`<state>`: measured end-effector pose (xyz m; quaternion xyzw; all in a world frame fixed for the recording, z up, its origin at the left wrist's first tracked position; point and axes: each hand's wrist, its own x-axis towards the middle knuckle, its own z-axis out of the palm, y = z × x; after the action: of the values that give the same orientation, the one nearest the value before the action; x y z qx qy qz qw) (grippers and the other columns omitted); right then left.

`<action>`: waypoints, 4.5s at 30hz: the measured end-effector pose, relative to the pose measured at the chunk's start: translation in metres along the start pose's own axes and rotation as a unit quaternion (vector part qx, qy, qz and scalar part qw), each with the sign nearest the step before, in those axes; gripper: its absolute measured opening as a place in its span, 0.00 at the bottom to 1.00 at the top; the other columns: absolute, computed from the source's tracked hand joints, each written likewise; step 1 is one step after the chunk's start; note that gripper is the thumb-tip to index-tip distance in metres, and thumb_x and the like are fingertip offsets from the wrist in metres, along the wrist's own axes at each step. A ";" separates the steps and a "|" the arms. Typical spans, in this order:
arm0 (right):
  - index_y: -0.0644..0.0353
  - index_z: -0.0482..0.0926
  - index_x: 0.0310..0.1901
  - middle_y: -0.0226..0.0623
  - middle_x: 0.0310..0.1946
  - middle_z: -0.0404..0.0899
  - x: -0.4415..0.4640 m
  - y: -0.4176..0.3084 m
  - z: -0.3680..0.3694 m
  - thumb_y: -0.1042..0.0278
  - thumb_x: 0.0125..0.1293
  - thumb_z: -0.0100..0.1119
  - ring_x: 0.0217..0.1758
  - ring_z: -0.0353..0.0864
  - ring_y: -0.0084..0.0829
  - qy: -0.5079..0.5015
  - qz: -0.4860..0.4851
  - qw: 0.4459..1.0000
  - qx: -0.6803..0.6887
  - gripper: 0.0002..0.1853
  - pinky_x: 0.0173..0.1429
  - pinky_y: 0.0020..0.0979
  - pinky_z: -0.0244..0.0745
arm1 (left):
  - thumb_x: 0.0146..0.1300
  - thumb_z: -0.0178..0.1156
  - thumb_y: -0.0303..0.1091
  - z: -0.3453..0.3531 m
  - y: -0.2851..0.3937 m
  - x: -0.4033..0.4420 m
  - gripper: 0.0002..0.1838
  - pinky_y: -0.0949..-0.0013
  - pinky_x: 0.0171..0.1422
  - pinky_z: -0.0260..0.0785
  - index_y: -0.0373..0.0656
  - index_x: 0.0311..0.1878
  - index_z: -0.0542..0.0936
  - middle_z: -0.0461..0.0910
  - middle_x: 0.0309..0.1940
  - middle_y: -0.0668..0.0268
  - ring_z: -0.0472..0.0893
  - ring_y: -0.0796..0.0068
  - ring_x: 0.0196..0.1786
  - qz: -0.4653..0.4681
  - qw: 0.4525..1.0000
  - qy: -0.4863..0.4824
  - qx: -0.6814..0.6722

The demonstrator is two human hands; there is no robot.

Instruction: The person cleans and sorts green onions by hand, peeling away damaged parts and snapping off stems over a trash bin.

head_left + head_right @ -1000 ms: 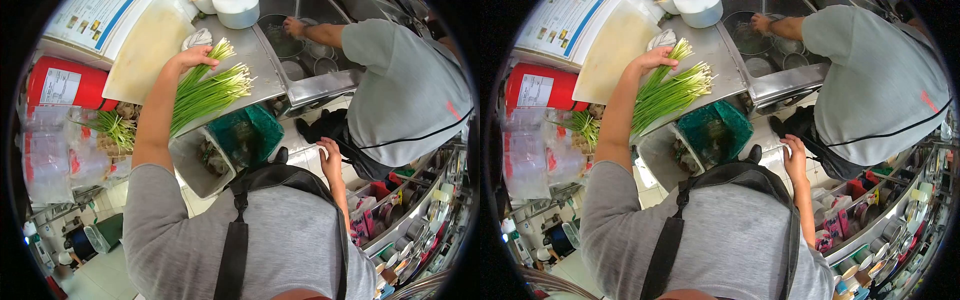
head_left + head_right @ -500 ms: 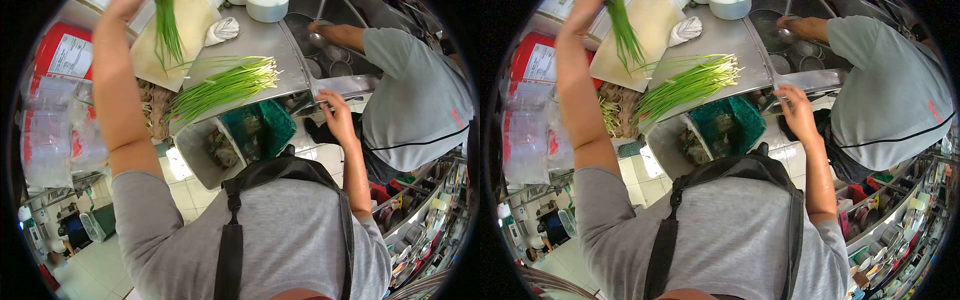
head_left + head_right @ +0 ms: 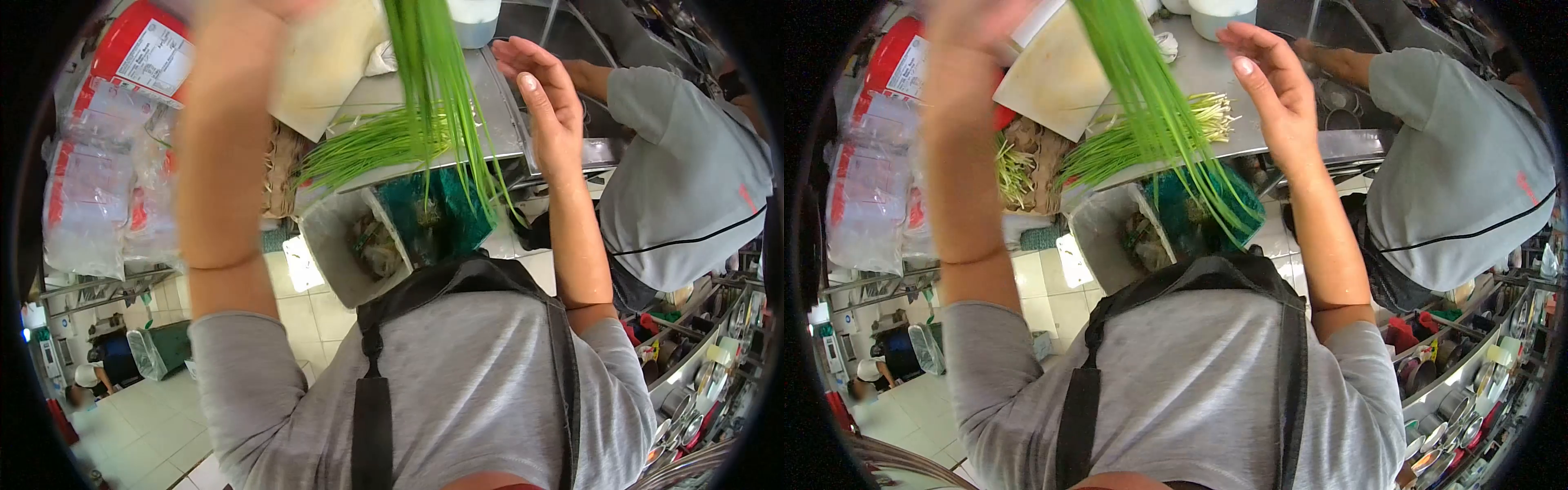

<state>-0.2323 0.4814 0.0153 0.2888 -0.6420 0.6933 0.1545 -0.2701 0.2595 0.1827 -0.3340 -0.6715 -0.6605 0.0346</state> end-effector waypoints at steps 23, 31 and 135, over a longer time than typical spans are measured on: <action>0.65 0.71 0.57 0.39 0.42 0.81 -0.081 0.023 -0.051 0.69 0.67 0.57 0.36 0.82 0.25 -0.190 0.434 0.855 0.213 0.18 0.42 0.25 0.77 | 0.57 0.66 0.22 0.132 -0.175 -0.145 0.18 0.70 0.49 0.71 0.37 0.50 0.75 0.81 0.40 0.64 0.78 0.76 0.41 -0.276 0.932 0.125 -0.198; 0.65 0.72 0.56 0.41 0.41 0.81 -0.098 0.023 -0.051 0.68 0.68 0.58 0.36 0.82 0.26 -0.175 0.452 0.844 0.228 0.18 0.43 0.27 0.79 | 0.60 0.63 0.22 0.147 -0.168 -0.157 0.16 0.70 0.51 0.70 0.36 0.52 0.76 0.81 0.42 0.64 0.78 0.76 0.45 -0.278 0.913 0.160 -0.252; 0.64 0.75 0.54 0.43 0.42 0.82 -0.174 0.021 -0.051 0.67 0.68 0.58 0.38 0.85 0.35 -0.048 0.482 0.814 0.321 0.16 0.43 0.32 0.82 | 0.65 0.62 0.31 0.179 -0.197 -0.205 0.05 0.74 0.38 0.73 0.41 0.37 0.77 0.82 0.34 0.66 0.81 0.78 0.35 -0.362 0.894 0.114 -0.237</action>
<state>-0.1185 0.5562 -0.1064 0.0087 -0.4467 0.8307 -0.3321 -0.1378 0.3589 -0.1097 0.0115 -0.5613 -0.8002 -0.2112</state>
